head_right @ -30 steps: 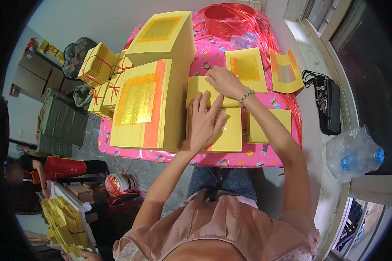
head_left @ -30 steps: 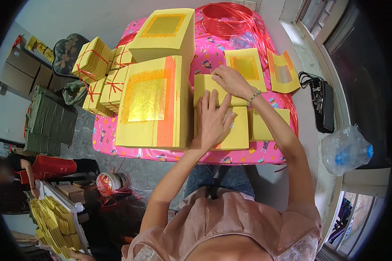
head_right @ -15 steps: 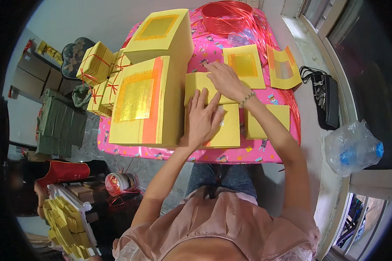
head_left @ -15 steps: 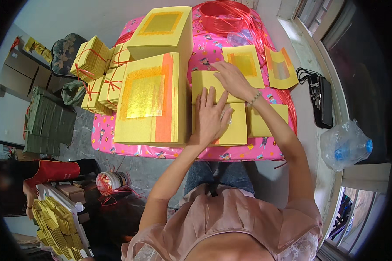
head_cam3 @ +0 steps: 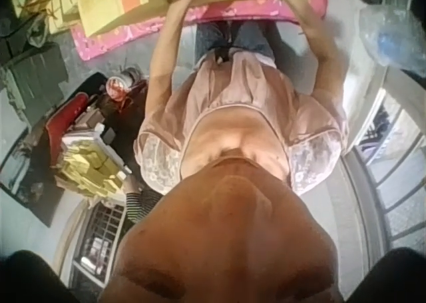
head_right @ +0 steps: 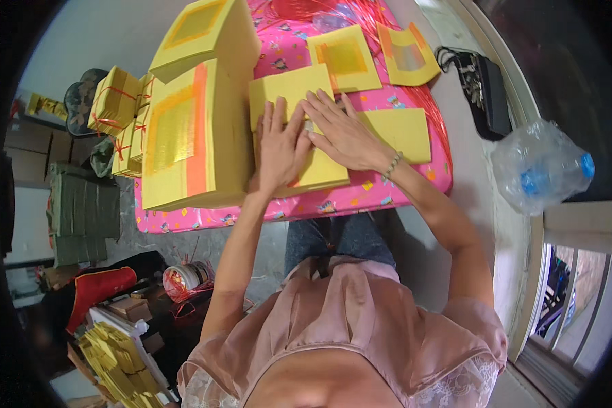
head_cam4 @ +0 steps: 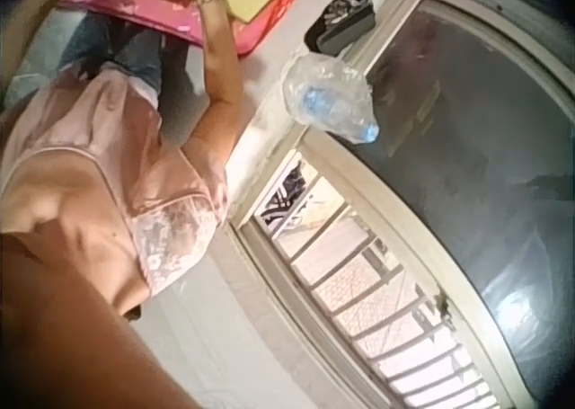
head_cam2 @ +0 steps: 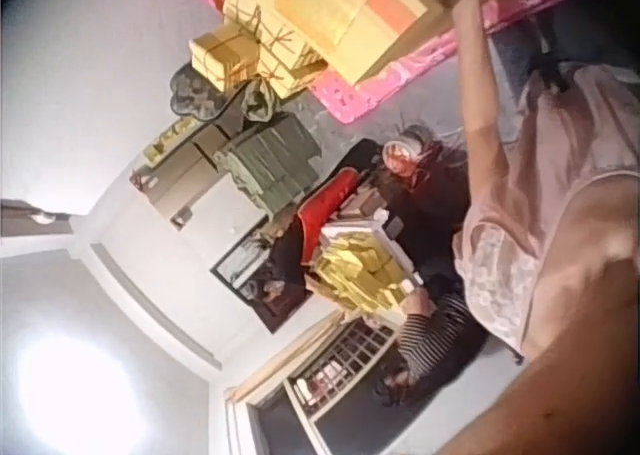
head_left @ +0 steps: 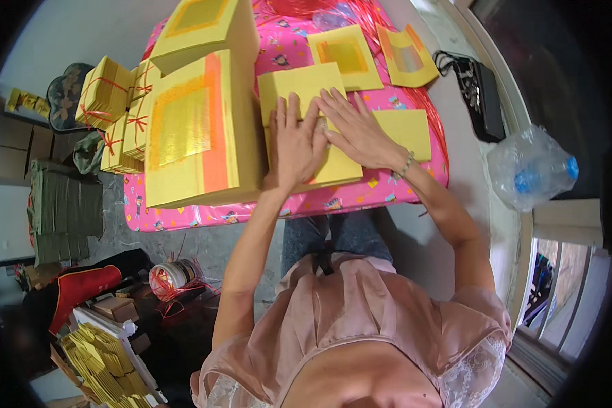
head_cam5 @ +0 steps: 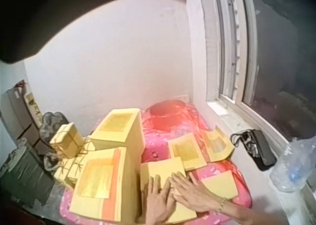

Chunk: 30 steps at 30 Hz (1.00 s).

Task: Folding and organizing stacks of yellow joss paper.

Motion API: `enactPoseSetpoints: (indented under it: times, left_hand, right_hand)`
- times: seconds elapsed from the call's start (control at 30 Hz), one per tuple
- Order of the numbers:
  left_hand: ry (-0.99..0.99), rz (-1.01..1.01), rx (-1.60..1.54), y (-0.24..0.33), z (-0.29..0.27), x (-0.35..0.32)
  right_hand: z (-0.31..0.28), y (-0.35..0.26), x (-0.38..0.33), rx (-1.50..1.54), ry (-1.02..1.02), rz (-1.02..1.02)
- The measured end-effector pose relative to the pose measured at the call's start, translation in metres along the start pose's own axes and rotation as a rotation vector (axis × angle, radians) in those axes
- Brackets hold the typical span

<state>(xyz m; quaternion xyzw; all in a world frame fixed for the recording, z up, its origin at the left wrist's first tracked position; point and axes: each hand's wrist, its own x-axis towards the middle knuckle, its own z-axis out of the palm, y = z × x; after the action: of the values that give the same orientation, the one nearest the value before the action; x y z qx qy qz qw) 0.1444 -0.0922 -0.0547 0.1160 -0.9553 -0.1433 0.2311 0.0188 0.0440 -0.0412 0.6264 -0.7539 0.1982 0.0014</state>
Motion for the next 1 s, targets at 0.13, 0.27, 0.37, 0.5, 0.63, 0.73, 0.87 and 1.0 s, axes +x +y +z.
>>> enactPoseSetpoints:
  times: [0.13,0.27,0.37,0.5,0.63,0.73,0.87,1.0]
  left_hand:
    - [-0.044,-0.006,0.018,-0.001,-0.006,-0.004]
    - [-0.032,-0.089,0.123,-0.005,-0.009,-0.015]
    - [-0.022,-0.088,0.089,-0.006,-0.009,-0.016]
    - [-0.027,-0.092,0.045,-0.007,-0.009,-0.017]
    - [-0.054,-0.123,0.034,-0.01,-0.008,-0.015]
    - [-0.107,-0.172,0.071,-0.005,-0.015,-0.012]
    - [-0.053,-0.189,-0.021,-0.003,-0.016,-0.009]
    - [0.16,-0.113,-0.09,0.003,-0.02,-0.012]
  right_hand:
    - [0.001,0.003,-0.003,0.026,-0.043,0.011]
    - [0.003,0.003,-0.006,0.024,-0.045,0.001]
    - [-0.001,0.001,-0.006,0.038,-0.066,0.012]
    - [0.003,0.004,-0.006,0.042,-0.051,-0.006]
    - [0.001,0.007,0.004,-0.006,-0.016,-0.006]
    - [-0.006,0.004,0.014,-0.033,0.046,-0.001]
    - [-0.005,0.015,0.025,-0.046,0.185,-0.093]
    - [0.002,0.019,0.029,-0.102,0.272,-0.186]
